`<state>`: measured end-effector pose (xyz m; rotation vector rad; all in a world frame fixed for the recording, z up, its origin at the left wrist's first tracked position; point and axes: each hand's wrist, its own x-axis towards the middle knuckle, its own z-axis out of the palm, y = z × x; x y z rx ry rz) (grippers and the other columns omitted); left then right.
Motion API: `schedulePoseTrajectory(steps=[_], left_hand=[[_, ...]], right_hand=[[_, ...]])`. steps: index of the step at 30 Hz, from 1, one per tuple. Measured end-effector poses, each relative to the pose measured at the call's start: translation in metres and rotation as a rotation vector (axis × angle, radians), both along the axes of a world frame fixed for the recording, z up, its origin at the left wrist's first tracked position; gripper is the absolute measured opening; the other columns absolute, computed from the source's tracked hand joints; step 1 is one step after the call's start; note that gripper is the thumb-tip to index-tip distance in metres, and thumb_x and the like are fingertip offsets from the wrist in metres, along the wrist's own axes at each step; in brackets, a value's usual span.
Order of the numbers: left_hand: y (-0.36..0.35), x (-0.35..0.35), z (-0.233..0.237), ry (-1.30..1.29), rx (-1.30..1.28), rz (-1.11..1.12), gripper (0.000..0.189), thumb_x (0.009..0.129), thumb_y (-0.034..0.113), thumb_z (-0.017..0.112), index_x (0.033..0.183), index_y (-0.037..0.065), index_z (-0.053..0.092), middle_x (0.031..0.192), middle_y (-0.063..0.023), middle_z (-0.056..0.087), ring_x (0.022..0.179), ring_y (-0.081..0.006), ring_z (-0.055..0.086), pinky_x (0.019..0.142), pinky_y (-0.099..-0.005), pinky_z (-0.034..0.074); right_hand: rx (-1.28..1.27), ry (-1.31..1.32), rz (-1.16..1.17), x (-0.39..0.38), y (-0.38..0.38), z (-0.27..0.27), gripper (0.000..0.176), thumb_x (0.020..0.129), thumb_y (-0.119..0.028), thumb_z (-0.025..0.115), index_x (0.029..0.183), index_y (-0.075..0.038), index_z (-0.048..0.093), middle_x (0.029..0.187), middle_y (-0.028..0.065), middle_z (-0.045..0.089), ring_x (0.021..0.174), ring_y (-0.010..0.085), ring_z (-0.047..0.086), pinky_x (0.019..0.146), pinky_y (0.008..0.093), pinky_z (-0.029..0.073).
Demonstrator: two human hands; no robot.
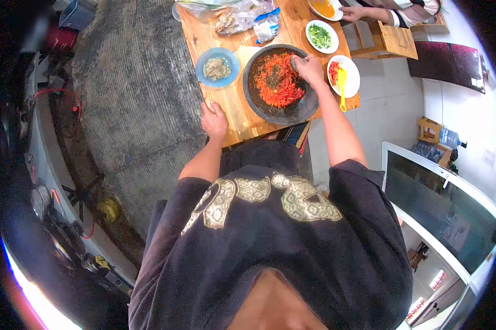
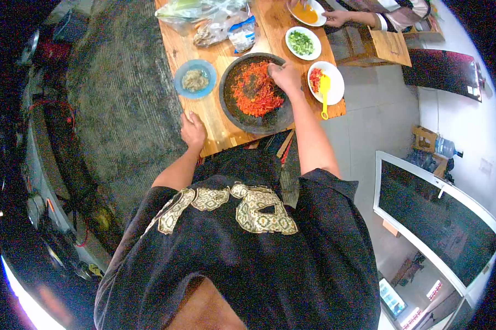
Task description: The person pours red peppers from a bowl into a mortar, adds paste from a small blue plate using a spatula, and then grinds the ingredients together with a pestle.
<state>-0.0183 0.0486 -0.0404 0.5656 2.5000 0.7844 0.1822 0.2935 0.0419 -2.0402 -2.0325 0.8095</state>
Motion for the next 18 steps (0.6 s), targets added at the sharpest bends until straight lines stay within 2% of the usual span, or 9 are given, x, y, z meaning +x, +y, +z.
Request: schedulePoseTrajectory(steps=[3, 7, 8, 10, 12, 15, 18], left_hand=[[0.005, -0.001, 0.012, -0.019, -0.002, 0.005, 0.042, 0.093, 0.038, 0.038, 0.116, 0.004, 0.047, 0.090, -0.0309, 0.062, 0.084, -0.0495, 0.059, 0.077, -0.0554, 0.044], [0.002, -0.002, 0.012, -0.073, -0.012, -0.021, 0.049, 0.094, 0.045, 0.034, 0.120, 0.006, 0.047, 0.095, -0.0314, 0.061, 0.088, -0.0511, 0.057, 0.079, -0.0556, 0.043], [0.003, -0.003, 0.011, -0.042, -0.001, -0.015, 0.045, 0.094, 0.043, 0.036, 0.117, 0.005, 0.047, 0.093, -0.0311, 0.062, 0.086, -0.0506, 0.058, 0.078, -0.0557, 0.043], [0.002, 0.000, 0.010, 0.011, 0.015, -0.003, 0.039, 0.094, 0.037, 0.038, 0.110, 0.003, 0.047, 0.088, -0.0307, 0.062, 0.082, -0.0495, 0.059, 0.075, -0.0560, 0.044], [0.001, 0.002, 0.010, 0.019, 0.016, 0.001, 0.039, 0.094, 0.038, 0.038, 0.109, 0.003, 0.047, 0.088, -0.0305, 0.062, 0.082, -0.0495, 0.059, 0.074, -0.0559, 0.044], [0.004, 0.000, 0.010, 0.017, 0.022, 0.011, 0.040, 0.094, 0.038, 0.039, 0.109, 0.003, 0.047, 0.088, -0.0304, 0.062, 0.083, -0.0495, 0.058, 0.075, -0.0557, 0.044], [0.002, 0.001, 0.015, -0.007, 0.017, 0.001, 0.041, 0.094, 0.038, 0.039, 0.110, 0.002, 0.048, 0.089, -0.0304, 0.062, 0.083, -0.0494, 0.058, 0.075, -0.0555, 0.044]], right_hand=[[-0.034, 0.011, -0.056, -0.013, -0.004, -0.002, 0.053, 0.077, -0.049, 0.060, 0.099, -0.001, 0.061, 0.099, 0.0252, 0.065, 0.099, 0.0377, 0.061, 0.087, 0.0422, 0.046], [-0.099, -0.016, 0.257, -0.023, -0.012, 0.013, 0.054, 0.076, -0.053, 0.062, 0.091, -0.002, 0.061, 0.098, 0.0240, 0.065, 0.099, 0.0361, 0.062, 0.086, 0.0416, 0.046], [-0.176, 0.000, 0.262, -0.021, -0.012, 0.023, 0.054, 0.075, -0.053, 0.064, 0.090, -0.001, 0.062, 0.096, 0.0236, 0.066, 0.095, 0.0359, 0.063, 0.084, 0.0407, 0.047], [-0.098, 0.024, 0.145, -0.015, -0.007, 0.021, 0.053, 0.075, -0.052, 0.065, 0.089, -0.001, 0.063, 0.093, 0.0228, 0.067, 0.091, 0.0359, 0.064, 0.082, 0.0405, 0.047], [-0.007, 0.079, 0.029, -0.008, -0.004, 0.014, 0.052, 0.075, -0.051, 0.065, 0.087, 0.000, 0.064, 0.089, 0.0219, 0.067, 0.087, 0.0358, 0.065, 0.079, 0.0407, 0.049], [0.031, 0.003, 0.004, -0.013, 0.005, 0.005, 0.052, 0.075, -0.050, 0.065, 0.088, 0.000, 0.064, 0.089, 0.0220, 0.067, 0.087, 0.0353, 0.065, 0.079, 0.0404, 0.049], [-0.109, 0.036, 0.065, -0.032, 0.002, 0.017, 0.052, 0.075, -0.049, 0.065, 0.091, 0.000, 0.064, 0.090, 0.0222, 0.067, 0.090, 0.0350, 0.064, 0.082, 0.0397, 0.048]])
